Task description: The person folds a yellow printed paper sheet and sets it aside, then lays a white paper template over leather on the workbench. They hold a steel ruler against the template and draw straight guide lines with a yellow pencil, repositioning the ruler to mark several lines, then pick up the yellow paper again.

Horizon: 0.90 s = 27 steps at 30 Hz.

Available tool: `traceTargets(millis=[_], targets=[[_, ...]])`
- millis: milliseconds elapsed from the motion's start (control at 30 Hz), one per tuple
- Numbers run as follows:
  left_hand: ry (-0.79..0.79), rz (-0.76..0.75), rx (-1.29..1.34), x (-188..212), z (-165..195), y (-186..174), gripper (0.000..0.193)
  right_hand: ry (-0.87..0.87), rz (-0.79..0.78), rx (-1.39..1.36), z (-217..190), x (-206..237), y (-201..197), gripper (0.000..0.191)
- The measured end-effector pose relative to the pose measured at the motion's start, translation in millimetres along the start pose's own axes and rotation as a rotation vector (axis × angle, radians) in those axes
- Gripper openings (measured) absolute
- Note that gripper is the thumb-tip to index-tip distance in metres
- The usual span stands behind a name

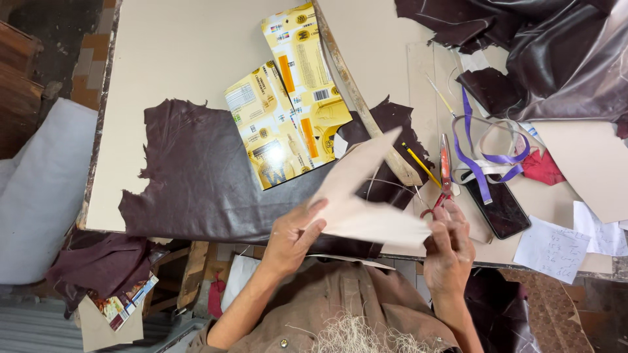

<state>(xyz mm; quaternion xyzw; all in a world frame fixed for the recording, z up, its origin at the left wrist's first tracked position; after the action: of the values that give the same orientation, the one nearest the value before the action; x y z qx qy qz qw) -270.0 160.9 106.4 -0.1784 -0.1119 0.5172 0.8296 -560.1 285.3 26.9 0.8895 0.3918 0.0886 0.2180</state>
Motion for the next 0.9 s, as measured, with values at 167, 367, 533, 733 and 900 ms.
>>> traceTargets(millis=[167,367,533,733,900], targets=[[-0.201,0.069,0.801,-19,-24,-12,0.094,0.285,-0.061,0.072,36,-3,26,0.060],[-0.375,0.037,1.214,-37,-42,-13,0.098,0.447,-0.146,-0.006,79,3,28,0.052],[-0.368,-0.092,0.914,-37,-74,-10,0.093,-0.022,0.073,0.473,2,-44,-69,0.049],[-0.100,0.424,-0.330,-50,-100,-69,0.090,-0.229,0.278,1.158,-92,-89,-149,0.055],[-0.233,0.212,-0.712,-83,-114,-52,0.137,-0.900,0.339,2.242,-95,-71,-37,0.091]])
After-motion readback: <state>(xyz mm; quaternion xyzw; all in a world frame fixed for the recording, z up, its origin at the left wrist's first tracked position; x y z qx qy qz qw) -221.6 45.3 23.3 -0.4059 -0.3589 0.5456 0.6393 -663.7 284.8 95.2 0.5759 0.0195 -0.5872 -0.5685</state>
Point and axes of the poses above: each hand's wrist, its own x-axis away from the middle knuckle, its own y-axis out of the palm, z = x × y, the point moved 10 cm from there along -x, towards the middle knuckle, and after that the axes turned 8 degrees about -y, right-handed, at the moved point
